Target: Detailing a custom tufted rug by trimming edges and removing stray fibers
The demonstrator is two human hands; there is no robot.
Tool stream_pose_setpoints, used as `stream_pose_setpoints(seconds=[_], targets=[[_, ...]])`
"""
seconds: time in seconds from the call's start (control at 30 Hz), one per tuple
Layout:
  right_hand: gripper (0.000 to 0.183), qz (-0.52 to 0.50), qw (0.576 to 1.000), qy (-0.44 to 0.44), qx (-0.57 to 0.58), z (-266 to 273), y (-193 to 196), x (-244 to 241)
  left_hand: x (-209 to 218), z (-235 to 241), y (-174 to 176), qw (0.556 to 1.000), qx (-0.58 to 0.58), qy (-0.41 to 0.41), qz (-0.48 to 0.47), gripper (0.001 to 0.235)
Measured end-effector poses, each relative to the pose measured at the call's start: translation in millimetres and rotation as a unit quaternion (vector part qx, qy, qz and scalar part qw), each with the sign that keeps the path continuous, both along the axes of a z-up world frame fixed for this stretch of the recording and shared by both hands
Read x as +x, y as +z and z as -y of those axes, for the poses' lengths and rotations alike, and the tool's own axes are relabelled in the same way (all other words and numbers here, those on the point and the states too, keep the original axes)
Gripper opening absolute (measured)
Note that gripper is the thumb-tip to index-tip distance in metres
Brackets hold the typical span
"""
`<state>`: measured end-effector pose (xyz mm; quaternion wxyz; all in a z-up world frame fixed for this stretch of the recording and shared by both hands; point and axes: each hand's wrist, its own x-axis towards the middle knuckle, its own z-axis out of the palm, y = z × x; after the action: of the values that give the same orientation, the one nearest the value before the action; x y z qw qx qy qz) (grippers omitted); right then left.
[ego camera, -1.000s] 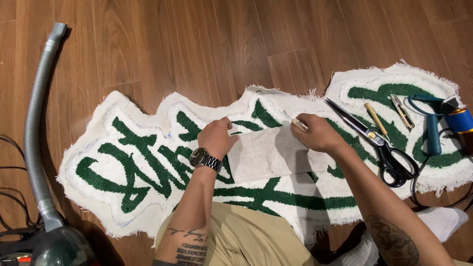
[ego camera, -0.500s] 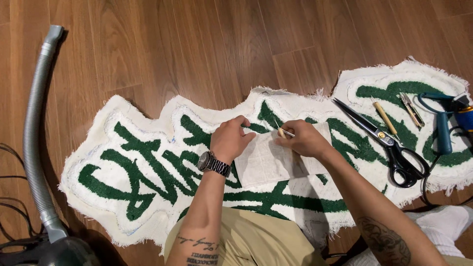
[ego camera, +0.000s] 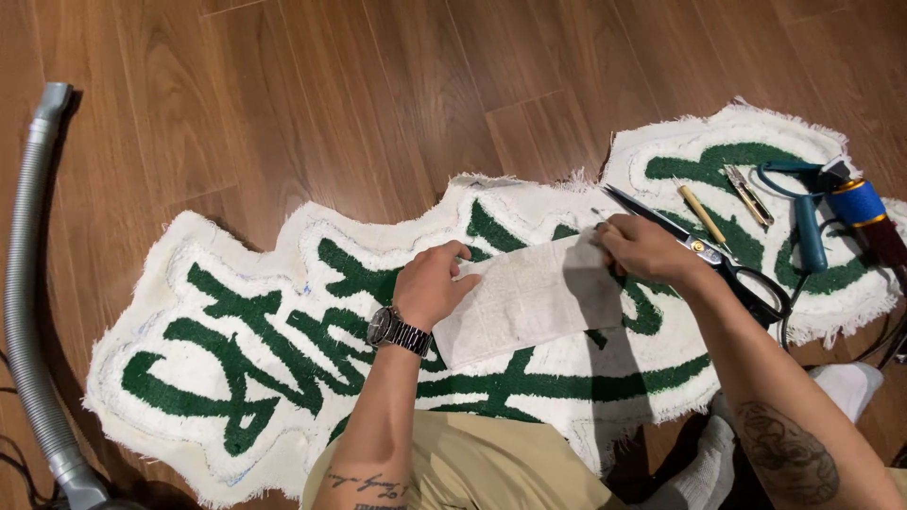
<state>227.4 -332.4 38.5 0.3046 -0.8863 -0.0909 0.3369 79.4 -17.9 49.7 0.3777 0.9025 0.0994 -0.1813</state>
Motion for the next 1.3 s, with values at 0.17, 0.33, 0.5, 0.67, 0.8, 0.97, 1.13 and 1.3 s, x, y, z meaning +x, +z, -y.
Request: stream_pose_setpoints(seconds=[0.17,0.33,0.5,0.67,0.8,0.97,1.13,1.3], targets=[[0.038,0.101,0.991,0.020,-0.082,65,-15,23,-2,35,-6,0.999,0.023,-0.028,0.024,0.039],[0.037,0.119,0.985,-0.029,-0.125,79,10,23,-22,94,-10,0.960,0.048,-0.228,0.156,0.061],[0.026,0.178,0.972,-0.069,-0.134,82,19,31,-30,110,-85,0.930,0.132,-0.201,0.277,0.072],[0.025,0.193,0.969,-0.046,-0.149,93,2,41,-30,110,-95,0.924,0.149,-0.204,0.289,0.072],[0.025,0.268,0.949,-0.001,-0.167,93,-8,45,-29,110,-93,0.926,0.150,-0.207,0.278,0.072],[0.028,0.323,0.909,-0.008,-0.262,58,29,23,-20,105,-78,0.930,0.150,-0.214,0.257,0.078],[0.041,0.215,0.973,-0.069,-0.047,38,18,19,12,61,-60,0.977,0.082,-0.020,0.197,0.042],[0.031,0.033,0.961,-0.204,0.183,-23,23,-12,22,27,-75,0.961,0.109,0.098,0.234,0.050]])
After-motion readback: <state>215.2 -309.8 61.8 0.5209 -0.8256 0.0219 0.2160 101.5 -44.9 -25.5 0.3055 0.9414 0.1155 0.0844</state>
